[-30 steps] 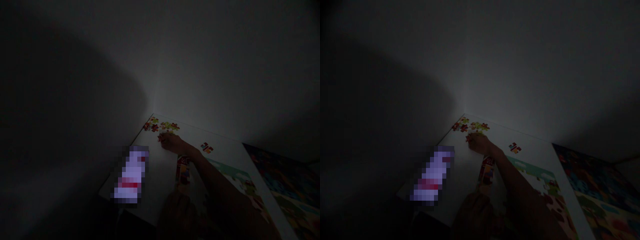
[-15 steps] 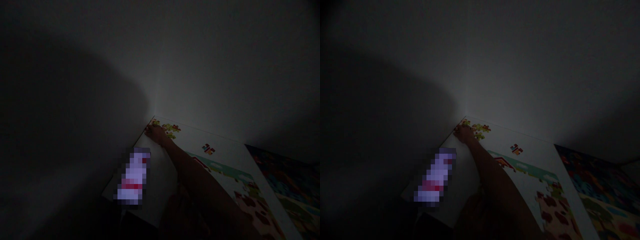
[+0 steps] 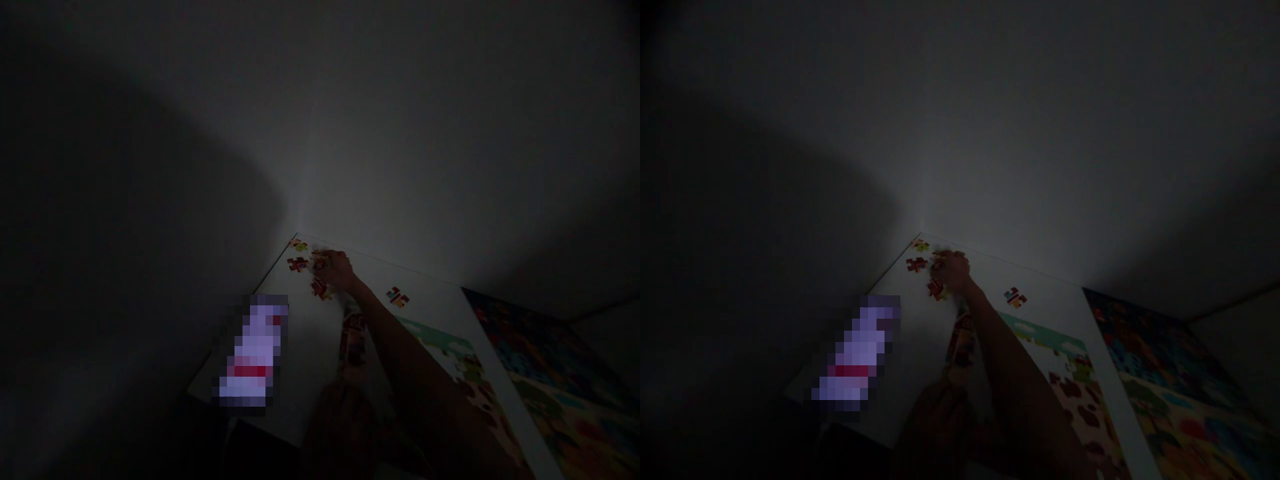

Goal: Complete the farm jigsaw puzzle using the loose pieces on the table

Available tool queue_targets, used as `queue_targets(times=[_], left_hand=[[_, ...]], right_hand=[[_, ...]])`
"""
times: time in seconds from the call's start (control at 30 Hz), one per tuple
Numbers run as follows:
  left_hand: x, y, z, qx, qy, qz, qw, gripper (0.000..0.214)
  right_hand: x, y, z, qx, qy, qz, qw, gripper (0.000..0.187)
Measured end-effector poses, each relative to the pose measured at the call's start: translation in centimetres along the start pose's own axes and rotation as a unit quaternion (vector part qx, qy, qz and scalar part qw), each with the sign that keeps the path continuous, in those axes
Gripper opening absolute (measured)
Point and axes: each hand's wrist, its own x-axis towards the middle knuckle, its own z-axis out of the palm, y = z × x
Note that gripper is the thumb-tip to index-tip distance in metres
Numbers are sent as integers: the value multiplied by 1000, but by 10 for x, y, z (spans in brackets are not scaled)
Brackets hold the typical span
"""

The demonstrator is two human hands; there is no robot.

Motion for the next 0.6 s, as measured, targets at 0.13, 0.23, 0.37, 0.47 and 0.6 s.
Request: queue_targets(times=[0.13,0.23,0.37,0.47,0.6], left_hand=[[4,2,2,-1,16,-13,1000,4],[6,3,0,-1,40,-15,999,9],[7,3,-1,-3,57,-4,998,8],[9,2,-3,0,53,4,999,7],[12,3,-6,8,71,20,997,5]], right_hand=[[-11,53,-22,-32,85,158,983,42],[-14,73,-25,-76,60,159,983,37],[-2,58,-17,-84,36,64,994,46],[12,40,-11,-71,-14,48,996,50],[22,32,-14,-88,-20,101,991,42]])
